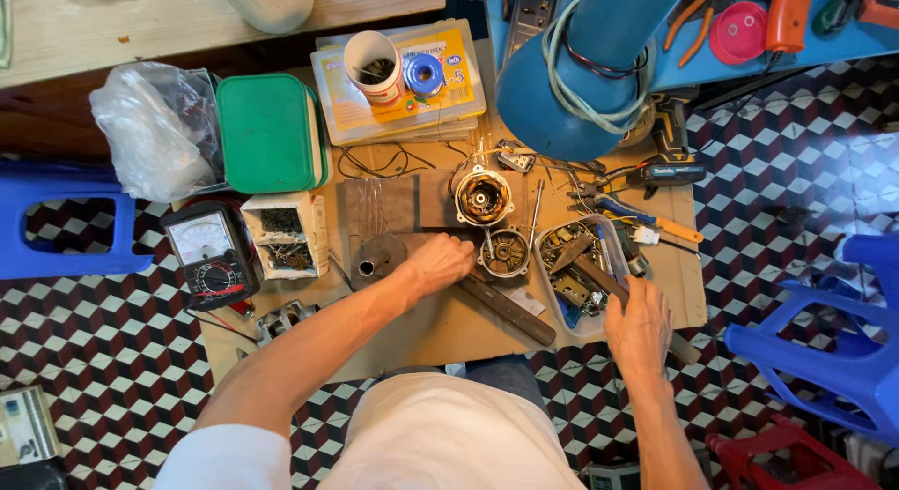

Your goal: The person disassembles and reassembles small electrical components on a workbench. They use a screwdriver, hammer, and pliers to manipulate parts, including a cylindrical housing and a fan-like rotor, then place the components back on the table.

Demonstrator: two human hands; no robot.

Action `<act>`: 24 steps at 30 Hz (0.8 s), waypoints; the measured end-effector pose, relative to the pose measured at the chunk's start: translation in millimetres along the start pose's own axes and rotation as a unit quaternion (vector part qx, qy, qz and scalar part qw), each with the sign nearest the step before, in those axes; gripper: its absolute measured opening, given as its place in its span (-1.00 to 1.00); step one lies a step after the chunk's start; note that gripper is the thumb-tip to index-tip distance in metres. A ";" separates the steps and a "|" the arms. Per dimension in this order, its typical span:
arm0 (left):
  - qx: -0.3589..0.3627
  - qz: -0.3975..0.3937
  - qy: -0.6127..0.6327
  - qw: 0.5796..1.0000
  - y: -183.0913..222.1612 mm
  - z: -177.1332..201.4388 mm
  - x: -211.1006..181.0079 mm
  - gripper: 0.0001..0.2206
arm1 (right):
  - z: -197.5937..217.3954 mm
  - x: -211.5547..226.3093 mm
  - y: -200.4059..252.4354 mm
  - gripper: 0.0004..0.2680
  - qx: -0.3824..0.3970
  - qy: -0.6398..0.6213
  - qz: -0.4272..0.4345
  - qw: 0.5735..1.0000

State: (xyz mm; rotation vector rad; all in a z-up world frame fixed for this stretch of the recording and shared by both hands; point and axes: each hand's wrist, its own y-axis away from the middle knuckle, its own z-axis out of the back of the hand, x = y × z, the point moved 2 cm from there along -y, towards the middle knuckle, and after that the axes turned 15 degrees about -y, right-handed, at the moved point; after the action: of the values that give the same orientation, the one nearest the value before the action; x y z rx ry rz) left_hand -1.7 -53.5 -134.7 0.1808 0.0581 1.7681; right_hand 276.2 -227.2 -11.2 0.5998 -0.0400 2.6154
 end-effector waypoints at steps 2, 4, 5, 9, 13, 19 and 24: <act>0.049 0.048 0.032 0.997 15.1 25.8 -4.4 -0.95 | -15.6 -13.1 -18.1 -0.63 0.061 0.024 -0.018 0.998; 0.031 0.119 0.127 0.984 33.0 61.8 -5.5 -0.95 | -30.6 -20.7 -25.6 -0.64 0.112 0.069 -0.028 0.991; -0.013 0.166 0.204 0.965 44.6 82.5 -4.1 -0.94 | -35.9 -24.3 -29.5 -0.65 0.137 0.092 -0.032 0.986; -0.179 0.378 0.424 0.803 55.1 148.8 16.1 -0.85 | -40.5 -30.5 -33.9 -0.70 0.147 0.090 -0.038 0.984; -0.179 0.499 0.468 0.707 18.5 166.5 39.3 -0.85 | -28.6 -28.9 -35.3 -0.69 0.138 0.010 -0.072 0.988; -0.285 0.438 0.372 0.767 -6.4 149.4 56.4 -0.87 | -14.5 -20.5 -31.4 -0.66 0.136 -0.101 -0.168 0.971; -0.232 0.461 0.408 0.753 -8.8 128.0 52.2 -0.84 | 2.2 2.4 -13.5 -0.68 0.067 -0.214 -0.190 0.956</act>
State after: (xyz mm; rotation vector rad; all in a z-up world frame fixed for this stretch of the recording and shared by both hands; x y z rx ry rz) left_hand 16.5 -8.4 -5.0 -1.1341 0.1770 2.6506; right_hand 281.1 -214.4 -9.1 1.0970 0.1071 2.0907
